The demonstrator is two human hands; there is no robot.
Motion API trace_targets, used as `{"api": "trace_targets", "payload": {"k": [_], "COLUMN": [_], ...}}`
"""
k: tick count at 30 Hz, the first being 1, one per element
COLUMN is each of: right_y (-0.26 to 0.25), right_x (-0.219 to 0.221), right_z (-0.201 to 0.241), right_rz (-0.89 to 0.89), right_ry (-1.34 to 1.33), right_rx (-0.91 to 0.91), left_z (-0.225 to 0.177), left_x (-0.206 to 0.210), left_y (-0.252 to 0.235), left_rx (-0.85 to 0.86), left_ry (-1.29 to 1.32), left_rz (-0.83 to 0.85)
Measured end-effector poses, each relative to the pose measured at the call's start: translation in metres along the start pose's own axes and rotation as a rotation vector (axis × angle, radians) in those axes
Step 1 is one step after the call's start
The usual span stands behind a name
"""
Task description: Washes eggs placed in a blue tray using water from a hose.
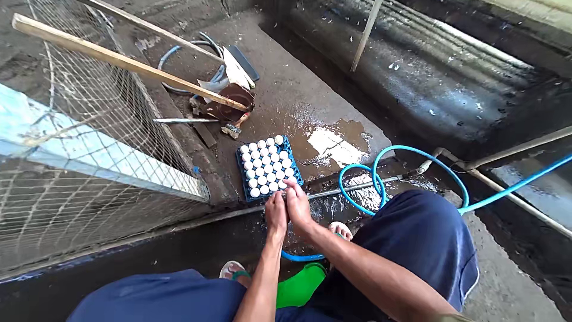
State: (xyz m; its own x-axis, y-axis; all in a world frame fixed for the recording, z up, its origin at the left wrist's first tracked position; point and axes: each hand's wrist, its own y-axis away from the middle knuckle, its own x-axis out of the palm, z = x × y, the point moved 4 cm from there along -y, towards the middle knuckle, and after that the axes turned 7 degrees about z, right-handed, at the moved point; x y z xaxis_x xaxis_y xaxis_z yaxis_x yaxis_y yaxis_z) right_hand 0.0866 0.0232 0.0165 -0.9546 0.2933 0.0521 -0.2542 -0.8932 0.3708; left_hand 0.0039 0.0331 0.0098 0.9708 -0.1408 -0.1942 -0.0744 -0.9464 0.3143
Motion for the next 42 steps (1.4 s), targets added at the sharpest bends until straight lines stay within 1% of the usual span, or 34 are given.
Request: {"api": "trace_targets", "payload": {"k": [2, 3, 5, 6, 8, 9, 10, 12, 14, 16, 17, 19, 21, 23, 24, 26, 28, 29, 31, 32, 34, 36, 37, 38, 40, 41, 42], "right_y": [-0.016, -0.013, 0.003, 0.006, -0.01, -0.016, -0.014, 0.004, 0.001, -0.013, -0.01, 0.01, 0.008, -0.008, -0.006, 0.012, 0.012, 0.002, -0.004, 0.003, 0.012, -0.006, -0.014, -0.014, 0.006, 0.01, 0.005], "right_x": [-0.003, -0.001, 0.005, 0.005, 0.0, -0.001, 0.001, 0.006, 0.004, -0.001, 0.0, 0.005, 0.002, -0.004, -0.002, 0.005, 0.004, 0.001, 0.0, 0.003, 0.004, -0.003, -0.004, -0.003, 0.005, 0.006, 0.004], "right_z": [-0.002, 0.0, 0.008, 0.006, 0.001, 0.002, 0.004, 0.007, 0.002, 0.0, 0.003, 0.007, 0.002, 0.001, 0.001, 0.004, -0.003, -0.005, 0.0, 0.003, 0.001, -0.003, -0.001, 0.0, 0.002, 0.0, -0.002], "right_rz": [-0.033, -0.033, 0.003, 0.009, -0.014, -0.015, -0.019, -0.003, -0.028, -0.078, -0.075, -0.03, -0.047, -0.116, -0.126, -0.068, -0.063, -0.091, -0.112, -0.092, -0.068, -0.096, -0.103, -0.105, -0.062, -0.058, -0.057], "right_ry": [-0.09, -0.098, -0.061, -0.035, -0.043, -0.069, -0.075, -0.064, -0.083, -0.141, -0.127, -0.067, -0.044, -0.126, -0.135, -0.105, -0.083, -0.103, -0.135, -0.118, -0.082, -0.128, -0.169, -0.165, -0.101, -0.077, -0.074], "right_rx": [0.105, 0.115, 0.034, 0.017, 0.095, 0.139, 0.125, 0.008, -0.028, 0.064, 0.068, -0.028, -0.086, -0.024, -0.007, -0.047, -0.107, -0.096, -0.025, -0.025, -0.063, -0.003, 0.055, 0.072, -0.016, -0.066, -0.069], "left_z": [0.001, -0.002, -0.008, -0.006, 0.0, -0.001, -0.003, -0.004, 0.002, 0.003, -0.002, -0.011, -0.007, -0.001, -0.003, -0.011, -0.006, -0.002, -0.003, -0.006, -0.008, 0.001, 0.001, -0.001, -0.003, -0.002, 0.001], "left_x": [0.004, 0.003, -0.001, -0.002, 0.0, 0.001, 0.001, -0.001, 0.0, 0.003, 0.003, -0.001, 0.0, 0.004, 0.005, 0.001, 0.001, 0.002, 0.004, 0.003, 0.002, 0.003, 0.004, 0.004, 0.0, -0.002, -0.002], "left_y": [-0.003, -0.004, -0.001, 0.001, -0.001, -0.003, -0.004, -0.001, 0.001, -0.002, -0.002, 0.004, 0.007, 0.001, 0.0, 0.003, 0.004, 0.002, -0.004, -0.004, 0.0, -0.002, -0.005, -0.006, -0.003, -0.001, -0.001], "left_rx": [0.007, 0.015, 0.019, 0.006, 0.011, 0.034, 0.054, 0.065, 0.061, 0.078, 0.09, 0.084, 0.047, 0.044, 0.061, 0.085, 0.059, 0.045, 0.06, 0.073, 0.062, 0.037, 0.049, 0.071, 0.082, 0.074, 0.068], "left_ry": [0.056, 0.053, 0.016, 0.017, 0.07, 0.093, 0.094, 0.056, 0.06, 0.092, 0.078, 0.001, -0.014, 0.022, 0.017, -0.026, 0.007, 0.056, 0.103, 0.087, 0.055, 0.105, 0.127, 0.122, 0.068, 0.063, 0.083], "left_rz": [0.013, -0.007, -0.051, -0.04, 0.012, 0.011, -0.016, -0.079, -0.051, -0.026, -0.042, -0.062, -0.017, 0.002, -0.019, -0.051, -0.001, 0.025, 0.008, -0.001, 0.035, 0.086, 0.088, 0.053, 0.012, 0.036, 0.068]}}
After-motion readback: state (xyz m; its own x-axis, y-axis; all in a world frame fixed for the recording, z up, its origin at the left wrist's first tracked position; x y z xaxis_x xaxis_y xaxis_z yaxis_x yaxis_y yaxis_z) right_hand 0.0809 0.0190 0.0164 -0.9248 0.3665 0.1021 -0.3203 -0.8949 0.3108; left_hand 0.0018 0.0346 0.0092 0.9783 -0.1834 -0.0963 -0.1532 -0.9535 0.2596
